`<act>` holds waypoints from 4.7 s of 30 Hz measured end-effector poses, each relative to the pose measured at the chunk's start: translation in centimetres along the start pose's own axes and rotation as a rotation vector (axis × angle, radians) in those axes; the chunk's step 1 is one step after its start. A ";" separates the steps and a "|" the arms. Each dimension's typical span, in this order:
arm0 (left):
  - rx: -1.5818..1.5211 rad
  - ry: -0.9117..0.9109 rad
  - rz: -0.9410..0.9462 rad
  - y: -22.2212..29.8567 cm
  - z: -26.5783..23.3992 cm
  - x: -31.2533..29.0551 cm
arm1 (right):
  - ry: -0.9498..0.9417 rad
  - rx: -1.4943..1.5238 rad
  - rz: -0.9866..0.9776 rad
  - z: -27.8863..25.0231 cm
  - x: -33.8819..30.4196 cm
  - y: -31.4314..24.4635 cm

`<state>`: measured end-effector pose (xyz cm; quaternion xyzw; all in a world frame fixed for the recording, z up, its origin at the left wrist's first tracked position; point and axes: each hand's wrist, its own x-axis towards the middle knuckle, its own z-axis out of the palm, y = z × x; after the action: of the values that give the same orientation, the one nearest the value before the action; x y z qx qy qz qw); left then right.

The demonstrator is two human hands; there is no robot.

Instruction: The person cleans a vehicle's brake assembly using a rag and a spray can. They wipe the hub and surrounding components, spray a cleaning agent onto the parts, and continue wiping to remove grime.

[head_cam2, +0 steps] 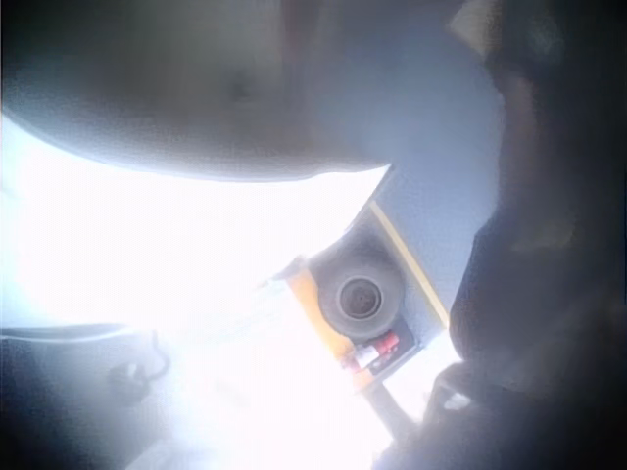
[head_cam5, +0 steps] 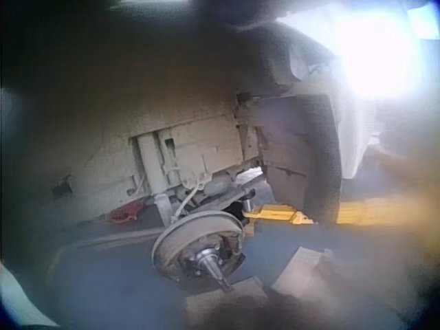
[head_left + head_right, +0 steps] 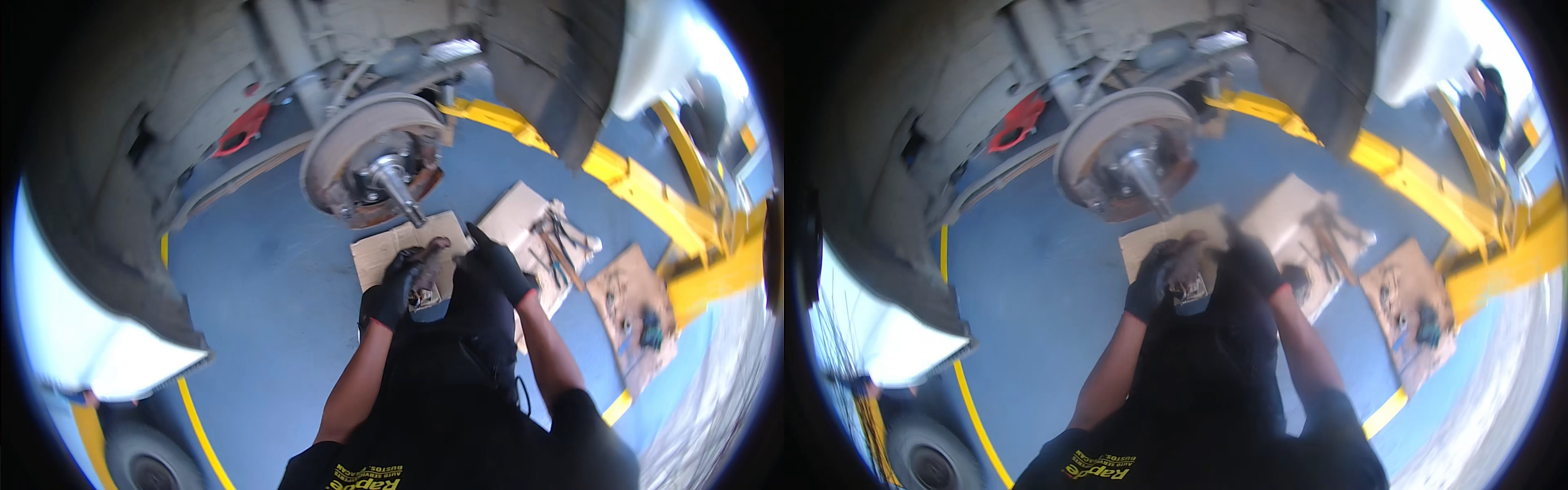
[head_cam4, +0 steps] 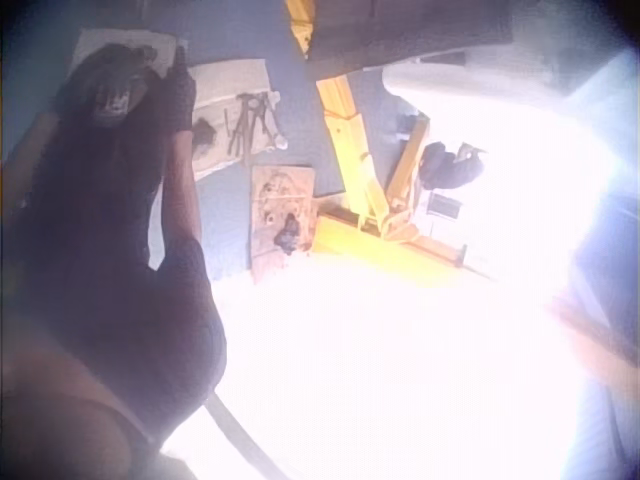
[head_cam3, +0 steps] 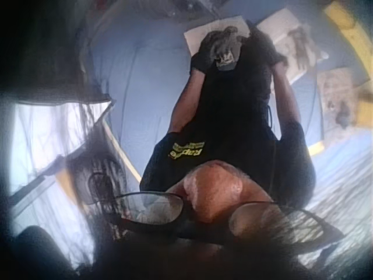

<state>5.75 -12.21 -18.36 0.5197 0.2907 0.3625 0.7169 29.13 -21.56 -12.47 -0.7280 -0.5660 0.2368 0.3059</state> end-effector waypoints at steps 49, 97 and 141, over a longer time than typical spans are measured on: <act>0.482 -0.057 -0.256 -1.4 -2.0 -30.6 | -0.887 0.043 0.366 -0.9 -13.6 -4.2; 0.056 0.265 0.717 12.9 -15.3 12.6 | -0.943 0.221 0.639 1.7 -25.6 5.7; -0.514 0.278 0.473 10.3 -19.5 14.4 | -0.821 -0.395 -1.072 3.4 -5.9 -14.7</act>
<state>-3.80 12.06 -14.78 0.3214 0.1564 0.6464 0.6741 15.29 -24.17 -4.40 -0.2425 -0.9489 0.2018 0.0040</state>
